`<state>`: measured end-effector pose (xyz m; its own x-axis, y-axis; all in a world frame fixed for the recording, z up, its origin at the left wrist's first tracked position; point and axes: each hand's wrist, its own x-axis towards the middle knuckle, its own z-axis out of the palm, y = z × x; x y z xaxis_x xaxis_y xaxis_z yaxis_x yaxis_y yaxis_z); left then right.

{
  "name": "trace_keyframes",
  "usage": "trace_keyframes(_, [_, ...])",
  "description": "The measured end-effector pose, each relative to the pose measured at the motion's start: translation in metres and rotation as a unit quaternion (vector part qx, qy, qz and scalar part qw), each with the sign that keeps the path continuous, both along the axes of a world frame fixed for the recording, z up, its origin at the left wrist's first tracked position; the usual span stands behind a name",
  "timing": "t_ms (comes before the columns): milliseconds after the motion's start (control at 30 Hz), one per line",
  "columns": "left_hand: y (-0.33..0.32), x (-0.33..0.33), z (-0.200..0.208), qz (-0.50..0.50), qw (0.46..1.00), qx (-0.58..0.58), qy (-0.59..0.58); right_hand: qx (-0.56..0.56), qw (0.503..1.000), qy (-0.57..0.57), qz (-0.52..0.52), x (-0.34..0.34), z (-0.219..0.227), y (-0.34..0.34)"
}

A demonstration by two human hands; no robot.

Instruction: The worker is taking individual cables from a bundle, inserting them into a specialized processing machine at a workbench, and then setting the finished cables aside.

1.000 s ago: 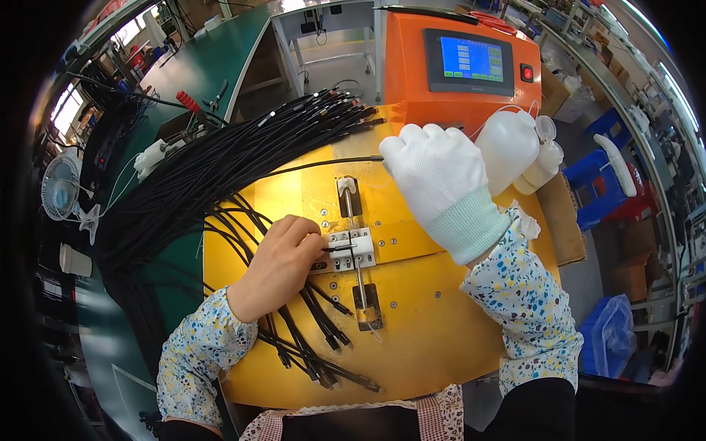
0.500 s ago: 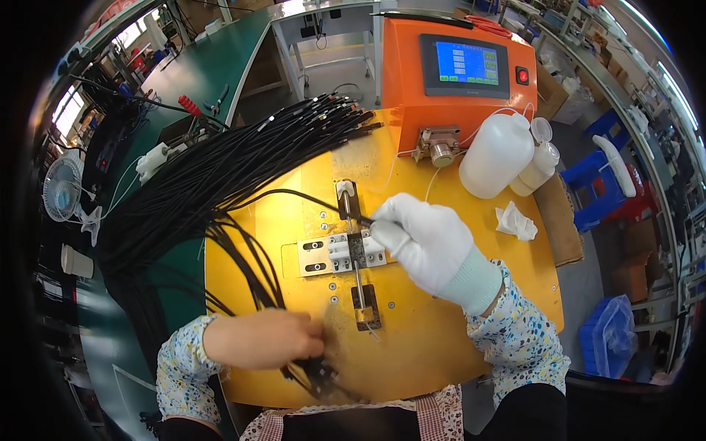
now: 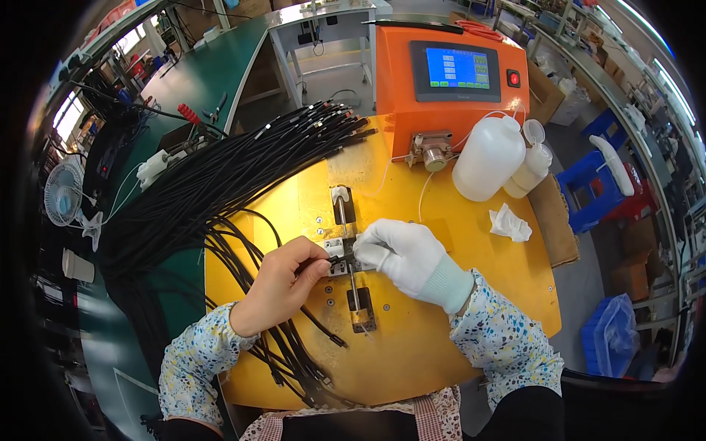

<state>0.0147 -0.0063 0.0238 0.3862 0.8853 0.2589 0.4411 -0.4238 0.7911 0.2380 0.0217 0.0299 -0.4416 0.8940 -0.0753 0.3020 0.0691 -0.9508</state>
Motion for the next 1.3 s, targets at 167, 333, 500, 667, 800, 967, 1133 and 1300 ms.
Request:
trace_keyframes(167, [-0.001,0.002,-0.001,-0.007,1.000,-0.012,0.020,0.090,0.996,-0.024,0.015,-0.003,-0.003,-0.004])
trace_keyframes(333, [-0.001,0.003,0.001,-0.001,0.997,-0.076,0.030,0.143,0.989,-0.041,0.028,-0.008,-0.010,-0.004])
trace_keyframes(500, [0.006,0.002,-0.019,0.028,0.991,0.107,0.078,0.356,0.927,-0.121,0.016,-0.010,-0.023,0.013])
trace_keyframes(667, [0.001,-0.004,-0.022,-0.002,0.914,0.282,0.292,0.377,0.916,-0.126,0.058,-0.004,-0.021,0.028])
trace_keyframes(800, [0.001,-0.004,-0.022,-0.007,0.901,0.298,0.315,0.461,0.854,-0.238,0.036,-0.021,-0.003,0.081])
trace_keyframes(967, [0.000,0.001,-0.021,-0.002,0.906,0.303,0.296,0.471,0.771,-0.427,0.036,-0.085,0.000,0.156])
trace_keyframes(1133, [-0.001,-0.002,-0.022,-0.001,0.910,0.286,0.302,0.403,0.745,-0.514,0.135,-0.112,-0.003,0.186])
trace_keyframes(1300, [-0.001,-0.003,-0.022,0.000,0.907,0.288,0.308,0.442,0.698,-0.545,0.145,-0.114,0.003,0.187])
